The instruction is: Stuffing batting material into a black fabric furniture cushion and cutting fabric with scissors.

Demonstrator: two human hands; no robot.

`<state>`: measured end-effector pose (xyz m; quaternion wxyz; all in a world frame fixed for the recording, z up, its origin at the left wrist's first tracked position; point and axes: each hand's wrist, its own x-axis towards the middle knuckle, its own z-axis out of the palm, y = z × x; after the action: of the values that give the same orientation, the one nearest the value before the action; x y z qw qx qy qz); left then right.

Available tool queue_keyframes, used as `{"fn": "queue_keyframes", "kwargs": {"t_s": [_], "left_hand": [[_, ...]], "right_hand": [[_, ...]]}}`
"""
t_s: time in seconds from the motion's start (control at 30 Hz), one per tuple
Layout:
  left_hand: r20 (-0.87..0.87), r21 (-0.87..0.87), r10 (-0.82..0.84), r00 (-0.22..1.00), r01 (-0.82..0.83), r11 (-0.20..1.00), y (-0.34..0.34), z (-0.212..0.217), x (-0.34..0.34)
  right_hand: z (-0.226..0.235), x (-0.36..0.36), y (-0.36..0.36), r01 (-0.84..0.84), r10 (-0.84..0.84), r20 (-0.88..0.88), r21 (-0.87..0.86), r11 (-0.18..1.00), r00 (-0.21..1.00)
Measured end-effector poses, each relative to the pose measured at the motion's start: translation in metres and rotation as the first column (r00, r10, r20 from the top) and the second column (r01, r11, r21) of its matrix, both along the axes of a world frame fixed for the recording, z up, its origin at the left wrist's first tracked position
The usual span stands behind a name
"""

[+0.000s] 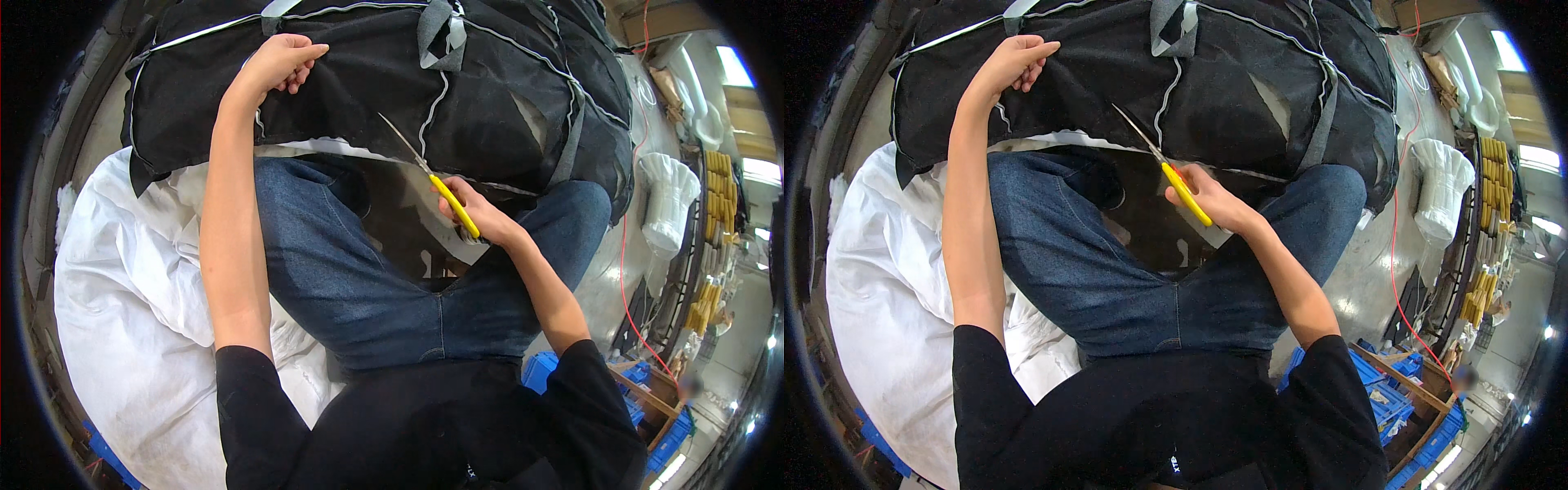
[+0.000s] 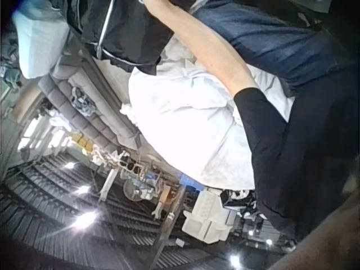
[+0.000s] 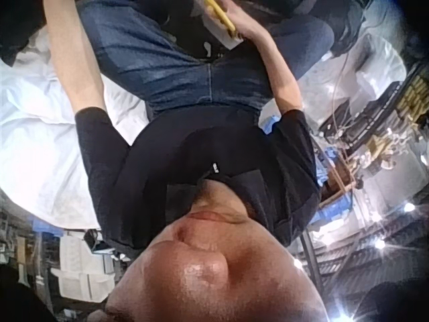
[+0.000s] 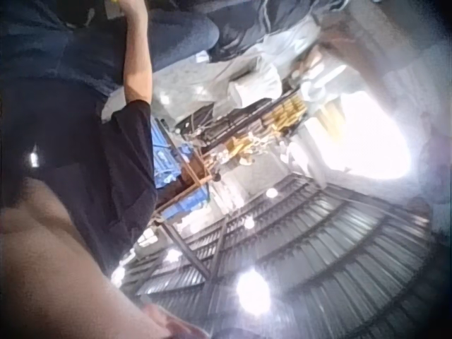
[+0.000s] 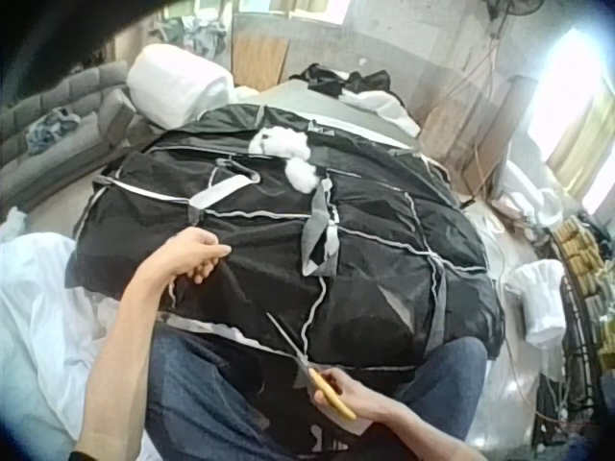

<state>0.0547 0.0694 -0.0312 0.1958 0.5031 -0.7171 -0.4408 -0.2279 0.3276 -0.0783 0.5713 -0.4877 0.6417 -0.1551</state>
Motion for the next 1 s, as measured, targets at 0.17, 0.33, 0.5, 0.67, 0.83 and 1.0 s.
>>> {"fn": "queue_keyframes", "kwargs": {"t_s": [0.17, 0.33, 0.5, 0.67, 0.83, 1.0], "left_hand": [[-0.004, 0.007, 0.002, 1.0, -0.002, 1.0, 0.001, 0.002, 0.0], [0.018, 0.012, 0.028, 0.999, -0.028, 1.0, 0.001, 0.001, -0.002], [0.086, -0.065, 0.032, 0.996, -0.027, 0.998, -0.004, -0.002, 0.0], [0.188, -0.04, 0.175, 0.966, -0.17, 0.985, 0.023, 0.002, -0.001], [0.098, 0.501, 0.209, 0.973, -0.23, 0.834, 0.151, -0.035, -0.05], [-0.55, 0.751, 0.798, 0.245, -0.273, 0.602, 0.201, -0.099, -0.114]], "right_hand": [[-0.006, 0.004, -0.01, 0.024, -0.021, 0.054, -0.045, 0.999, 0.998], [-0.008, -0.001, -0.01, -0.011, 0.013, 0.062, -0.025, 1.0, 0.998], [0.006, 0.001, 0.012, 0.005, 0.019, 0.242, -0.097, 0.995, 0.97], [0.006, -0.005, 0.008, 0.071, -0.054, 0.377, -0.03, 0.997, 0.925], [0.008, -0.006, 0.008, 0.111, -0.13, 0.547, 0.068, 0.992, 0.827], [0.009, -0.007, 0.012, 0.088, -0.113, 0.532, 0.071, 0.994, 0.839]]}}
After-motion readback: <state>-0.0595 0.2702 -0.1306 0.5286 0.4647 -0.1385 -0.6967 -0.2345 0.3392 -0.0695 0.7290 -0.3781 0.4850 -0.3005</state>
